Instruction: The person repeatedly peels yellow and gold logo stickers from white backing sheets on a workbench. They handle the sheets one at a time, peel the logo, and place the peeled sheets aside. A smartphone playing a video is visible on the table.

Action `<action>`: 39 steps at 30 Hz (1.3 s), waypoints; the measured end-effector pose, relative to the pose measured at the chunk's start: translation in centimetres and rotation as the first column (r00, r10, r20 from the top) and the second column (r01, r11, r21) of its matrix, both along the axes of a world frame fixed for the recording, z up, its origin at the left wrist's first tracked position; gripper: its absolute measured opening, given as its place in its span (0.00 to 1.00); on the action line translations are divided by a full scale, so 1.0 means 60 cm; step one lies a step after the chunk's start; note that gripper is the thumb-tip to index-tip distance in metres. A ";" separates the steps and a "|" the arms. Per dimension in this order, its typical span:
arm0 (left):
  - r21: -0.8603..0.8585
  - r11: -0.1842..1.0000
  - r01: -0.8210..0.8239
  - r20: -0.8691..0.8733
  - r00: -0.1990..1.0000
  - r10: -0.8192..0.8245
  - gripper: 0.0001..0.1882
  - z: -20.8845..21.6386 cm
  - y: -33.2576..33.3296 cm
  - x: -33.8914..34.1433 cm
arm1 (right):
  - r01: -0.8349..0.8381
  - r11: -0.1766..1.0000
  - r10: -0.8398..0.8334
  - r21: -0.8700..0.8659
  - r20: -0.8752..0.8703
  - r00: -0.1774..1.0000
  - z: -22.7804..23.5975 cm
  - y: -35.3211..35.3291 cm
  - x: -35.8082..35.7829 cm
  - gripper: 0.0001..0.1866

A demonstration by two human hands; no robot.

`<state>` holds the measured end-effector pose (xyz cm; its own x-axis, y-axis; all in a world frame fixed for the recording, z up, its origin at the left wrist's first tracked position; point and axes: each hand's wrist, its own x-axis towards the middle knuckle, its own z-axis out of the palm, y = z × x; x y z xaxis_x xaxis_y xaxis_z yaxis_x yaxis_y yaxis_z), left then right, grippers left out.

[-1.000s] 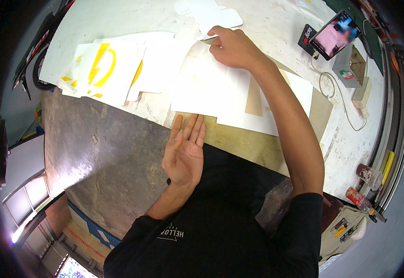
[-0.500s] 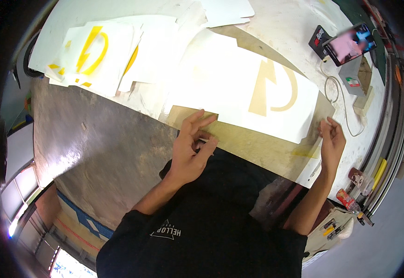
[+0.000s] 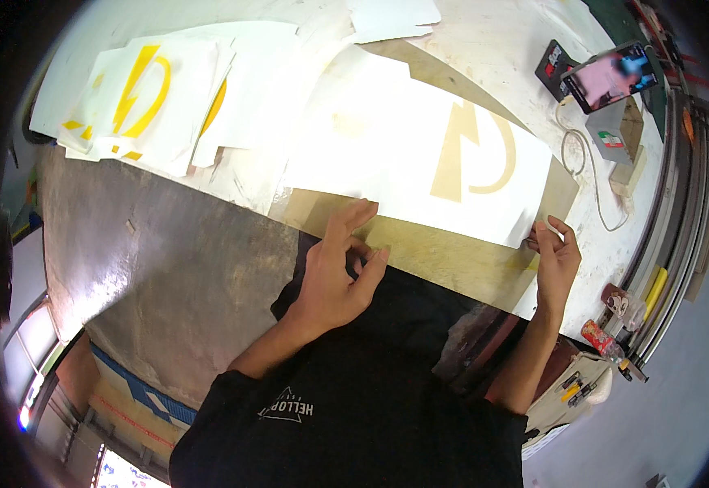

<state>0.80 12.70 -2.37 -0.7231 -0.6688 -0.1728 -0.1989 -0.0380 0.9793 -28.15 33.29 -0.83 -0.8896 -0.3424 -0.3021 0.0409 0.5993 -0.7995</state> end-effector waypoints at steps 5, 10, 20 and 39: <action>-0.044 0.999 0.009 0.029 1.000 -0.008 0.33 0.007 0.010 -0.003 | -0.057 0.992 0.070 0.117 -0.117 0.991 0.009 -0.012 0.016 0.22; 0.082 0.992 -0.100 -0.001 0.995 0.100 0.29 -0.003 0.023 0.004 | -0.078 0.971 0.168 0.227 -0.414 0.895 0.022 -0.051 0.024 0.20; 0.837 0.544 -0.058 -0.275 0.815 0.510 0.26 0.010 0.081 -0.005 | -0.774 0.608 0.771 0.175 -0.362 0.524 0.004 -0.367 -0.030 0.20; 0.862 0.507 -0.022 -0.346 0.706 0.618 0.37 0.012 0.091 -0.026 | -0.782 0.530 0.848 0.328 -0.195 0.493 -0.011 -0.421 -0.035 0.24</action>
<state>-0.76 18.14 -1.66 -0.6179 -0.6824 -0.3906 0.5539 -0.7304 0.3998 -30.24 8.01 -1.49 -0.2859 -0.9331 -0.2181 -0.7537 0.3596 -0.5502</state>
